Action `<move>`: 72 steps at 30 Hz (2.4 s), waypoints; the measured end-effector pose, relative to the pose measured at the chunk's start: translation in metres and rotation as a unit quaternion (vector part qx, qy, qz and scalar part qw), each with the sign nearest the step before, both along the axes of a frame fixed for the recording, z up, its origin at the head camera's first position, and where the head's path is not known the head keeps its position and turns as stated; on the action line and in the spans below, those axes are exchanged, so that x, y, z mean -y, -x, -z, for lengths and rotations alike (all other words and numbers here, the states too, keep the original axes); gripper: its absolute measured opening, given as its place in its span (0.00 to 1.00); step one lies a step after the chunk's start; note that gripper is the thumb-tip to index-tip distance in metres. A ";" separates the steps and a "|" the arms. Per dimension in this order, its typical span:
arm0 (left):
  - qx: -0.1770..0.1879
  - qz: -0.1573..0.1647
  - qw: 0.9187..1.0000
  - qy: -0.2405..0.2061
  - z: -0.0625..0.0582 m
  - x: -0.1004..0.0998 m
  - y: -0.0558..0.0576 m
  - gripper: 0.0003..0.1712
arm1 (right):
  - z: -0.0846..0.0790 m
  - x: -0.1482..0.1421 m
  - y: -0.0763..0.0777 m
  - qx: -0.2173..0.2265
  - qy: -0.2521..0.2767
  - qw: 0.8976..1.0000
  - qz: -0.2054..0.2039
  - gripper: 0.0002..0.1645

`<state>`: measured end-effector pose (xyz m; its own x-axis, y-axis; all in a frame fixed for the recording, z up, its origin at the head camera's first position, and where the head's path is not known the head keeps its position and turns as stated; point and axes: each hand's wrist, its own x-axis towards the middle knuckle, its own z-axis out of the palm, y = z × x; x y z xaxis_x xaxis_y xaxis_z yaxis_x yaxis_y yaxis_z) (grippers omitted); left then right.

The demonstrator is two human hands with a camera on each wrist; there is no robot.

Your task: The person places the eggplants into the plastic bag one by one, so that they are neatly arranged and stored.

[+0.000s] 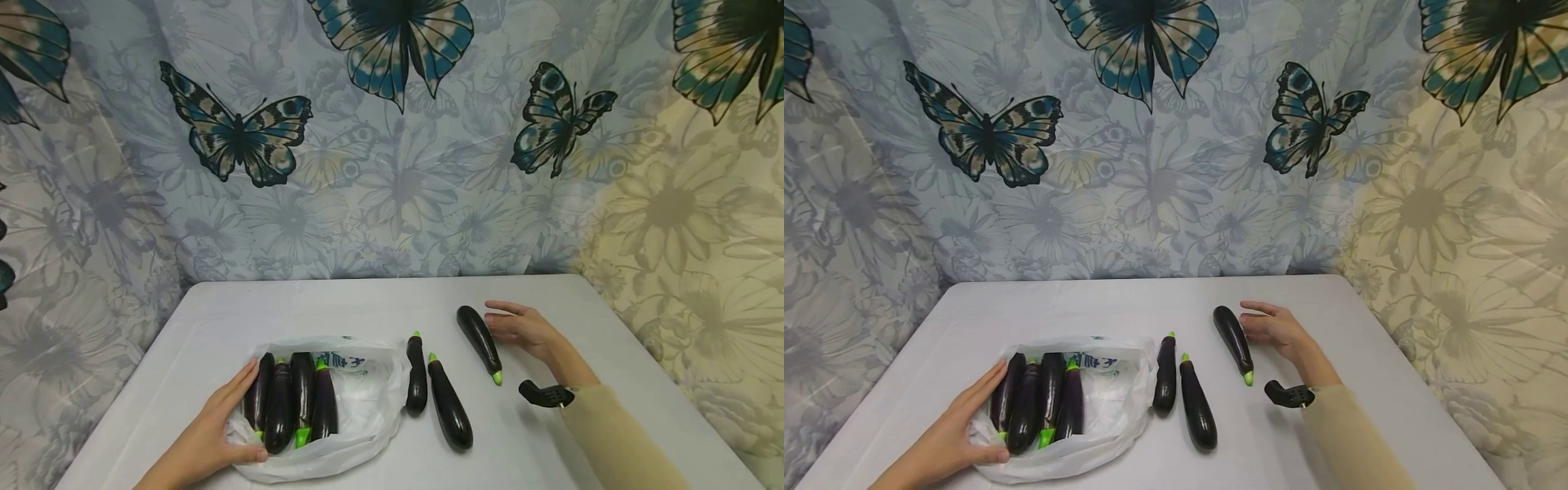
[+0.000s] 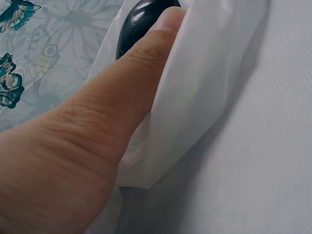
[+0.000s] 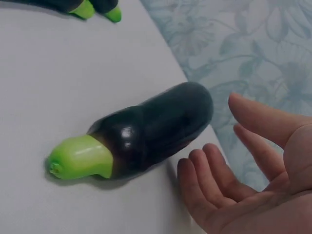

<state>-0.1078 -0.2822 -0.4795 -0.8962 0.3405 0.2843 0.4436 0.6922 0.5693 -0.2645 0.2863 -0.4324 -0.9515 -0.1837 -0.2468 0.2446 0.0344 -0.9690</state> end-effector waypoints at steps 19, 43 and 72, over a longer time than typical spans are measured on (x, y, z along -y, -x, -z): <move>0.012 0.003 1.000 0.001 0.000 -0.001 -0.003 0.72 | 0.005 0.012 -0.005 0.008 -0.032 0.999 0.023 0.44; 0.009 0.004 1.000 -0.001 0.001 0.000 -0.002 0.72 | 0.012 0.011 -0.003 -0.009 -0.100 0.995 0.025 0.41; 0.004 0.006 1.000 0.004 0.001 -0.002 -0.002 0.72 | 0.009 0.016 -0.006 -0.013 -0.082 0.996 0.043 0.38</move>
<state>-0.1059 -0.2806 -0.4804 -0.8946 0.3533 0.2736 0.4468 0.6912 0.5680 -0.2586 0.2698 -0.4412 -0.9682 -0.0615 -0.2424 0.2289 0.1721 -0.9581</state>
